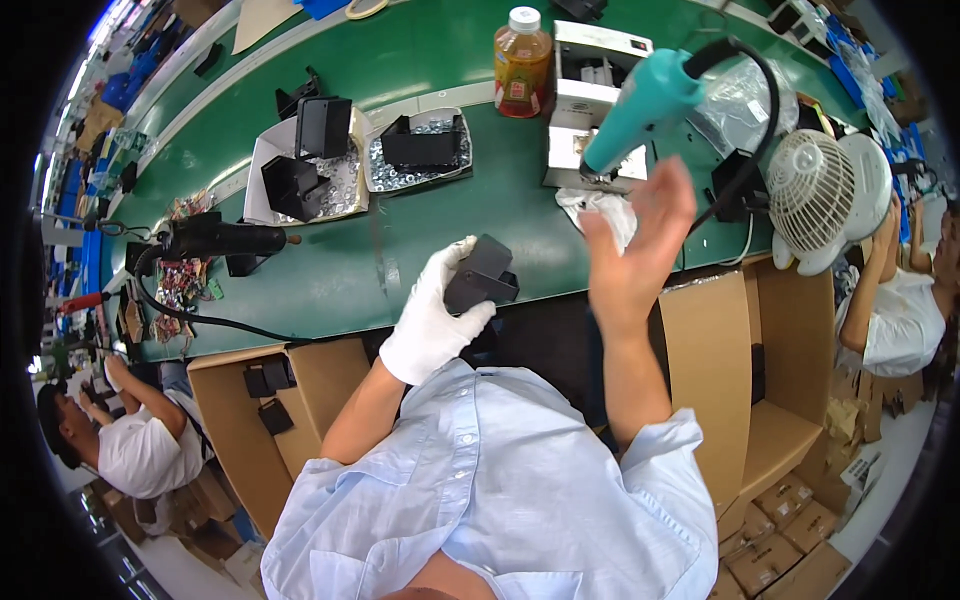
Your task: Assembling small plastic housings and components using an electric screwdriver.
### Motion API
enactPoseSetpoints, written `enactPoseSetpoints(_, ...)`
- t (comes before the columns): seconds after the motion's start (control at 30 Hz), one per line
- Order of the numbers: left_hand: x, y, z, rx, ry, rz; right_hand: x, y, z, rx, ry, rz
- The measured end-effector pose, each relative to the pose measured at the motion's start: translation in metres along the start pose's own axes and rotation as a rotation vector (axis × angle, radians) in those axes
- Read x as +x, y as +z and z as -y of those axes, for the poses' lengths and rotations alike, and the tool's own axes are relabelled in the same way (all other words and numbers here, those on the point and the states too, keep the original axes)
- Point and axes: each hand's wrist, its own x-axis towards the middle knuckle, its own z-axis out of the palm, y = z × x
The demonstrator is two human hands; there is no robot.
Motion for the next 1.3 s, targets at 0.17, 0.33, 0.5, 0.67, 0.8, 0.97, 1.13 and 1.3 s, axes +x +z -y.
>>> enactPoseSetpoints(0.17, 0.005, 0.009, 0.013, 0.031, 0.004, 0.039, 0.060, 0.007, -0.018, 0.108, 0.067, 0.118)
enactPoseSetpoints(0.33, 0.003, 0.019, 0.016, -0.260, -0.147, -0.092, 0.045, 0.002, -0.017, 0.330, 0.200, 0.205)
enactPoseSetpoints(0.5, 0.007, 0.027, 0.021, -0.458, -0.199, -0.195, 0.059, 0.004, -0.008, 0.285, 0.062, 0.007)
enactPoseSetpoints(0.67, 0.015, 0.033, 0.027, -0.519, -0.218, -0.201, 0.076, 0.020, -0.018, 0.345, -0.039, -0.100)
enactPoseSetpoints(0.8, 0.018, 0.030, 0.021, -0.439, -0.244, -0.181, 0.078, 0.020, -0.027, 0.314, -0.035, -0.075)
enactPoseSetpoints(0.97, 0.018, 0.029, 0.019, -0.341, -0.246, -0.169, 0.077, 0.018, -0.030, 0.245, -0.013, -0.022)
enactPoseSetpoints(1.13, 0.019, 0.028, 0.011, -0.315, -0.228, -0.173, 0.069, 0.014, -0.021, 0.256, -0.005, -0.001)
enactPoseSetpoints(1.3, 0.021, 0.028, 0.006, -0.268, -0.233, -0.152, 0.060, 0.018, 0.010, 0.338, 0.013, 0.004)
